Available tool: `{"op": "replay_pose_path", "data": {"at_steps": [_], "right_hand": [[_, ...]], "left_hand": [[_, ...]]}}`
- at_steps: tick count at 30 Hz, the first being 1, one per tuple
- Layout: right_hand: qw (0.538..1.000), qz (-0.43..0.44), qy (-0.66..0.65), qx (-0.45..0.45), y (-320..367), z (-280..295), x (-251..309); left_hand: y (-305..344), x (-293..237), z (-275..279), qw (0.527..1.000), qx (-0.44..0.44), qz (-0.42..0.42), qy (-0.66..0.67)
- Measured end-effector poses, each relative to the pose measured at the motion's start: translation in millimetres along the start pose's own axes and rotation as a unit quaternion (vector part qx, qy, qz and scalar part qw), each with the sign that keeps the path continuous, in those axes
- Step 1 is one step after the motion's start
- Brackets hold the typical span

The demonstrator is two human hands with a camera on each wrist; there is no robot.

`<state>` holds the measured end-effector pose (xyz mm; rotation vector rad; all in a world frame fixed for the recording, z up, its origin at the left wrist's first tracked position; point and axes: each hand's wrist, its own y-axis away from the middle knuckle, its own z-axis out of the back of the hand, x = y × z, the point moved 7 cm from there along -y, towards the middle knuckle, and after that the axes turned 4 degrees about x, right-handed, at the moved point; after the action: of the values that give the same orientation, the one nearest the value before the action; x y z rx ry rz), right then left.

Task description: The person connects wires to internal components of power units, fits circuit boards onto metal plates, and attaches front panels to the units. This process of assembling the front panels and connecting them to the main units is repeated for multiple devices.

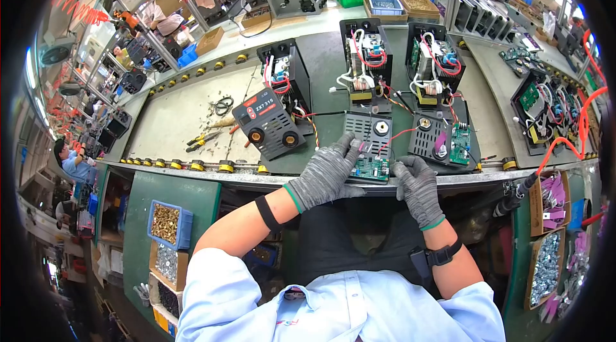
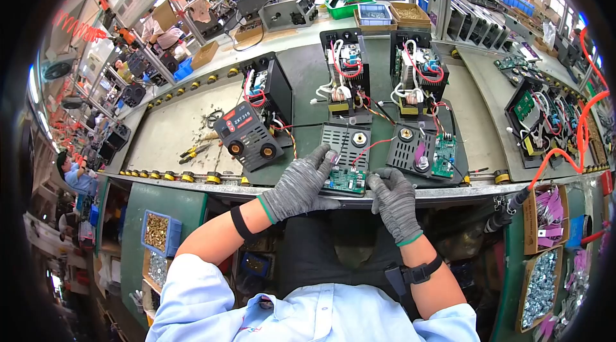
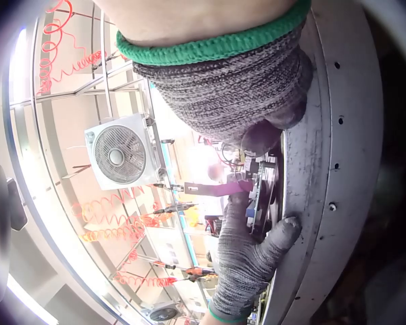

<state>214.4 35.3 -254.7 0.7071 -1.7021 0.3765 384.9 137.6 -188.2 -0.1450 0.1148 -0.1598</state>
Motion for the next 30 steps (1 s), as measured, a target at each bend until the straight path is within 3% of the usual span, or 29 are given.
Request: {"op": "replay_pose_path", "data": {"at_steps": [8, 12, 14, 16, 22, 24, 28, 30], "right_hand": [[1.0, 0.013, 0.001, -0.004, 0.9, 1.0, -0.5], [1.0, -0.01, -0.028, 0.004, 10.4, -1.1, 6.4], [0.999, -0.032, -0.014, 0.023, 17.5, -3.8, 6.9], [0.999, -0.026, -0.009, 0.025, 22.4, -1.0, 1.1], [0.999, -0.031, -0.004, 0.034, 32.5, -3.4, 2.6], [0.998, -0.036, 0.0, 0.043, 33.8, -3.6, 0.4], [0.998, -0.057, -0.005, 0.042, 42.1, -1.3, 5.3], [0.996, -0.079, -0.013, 0.035, 46.9, -3.1, 7.7]], "left_hand": [[-10.7, 7.8, 12.6, 0.998, 0.066, -0.014, 0.01], [4.0, -2.1, 11.9, 0.998, 0.011, -0.064, 0.001], [9.6, -4.5, 12.9, 0.999, 0.013, -0.04, 0.007], [15.6, -10.0, 21.2, 0.996, -0.027, -0.062, -0.06], [20.5, -7.6, 8.2, 0.996, -0.006, -0.074, -0.055], [21.0, -8.2, 8.2, 0.991, -0.051, -0.108, -0.062], [23.1, -8.5, -2.5, 0.99, -0.059, -0.117, -0.052], [27.2, -12.8, 6.1, 0.983, -0.117, -0.129, -0.052]]}}
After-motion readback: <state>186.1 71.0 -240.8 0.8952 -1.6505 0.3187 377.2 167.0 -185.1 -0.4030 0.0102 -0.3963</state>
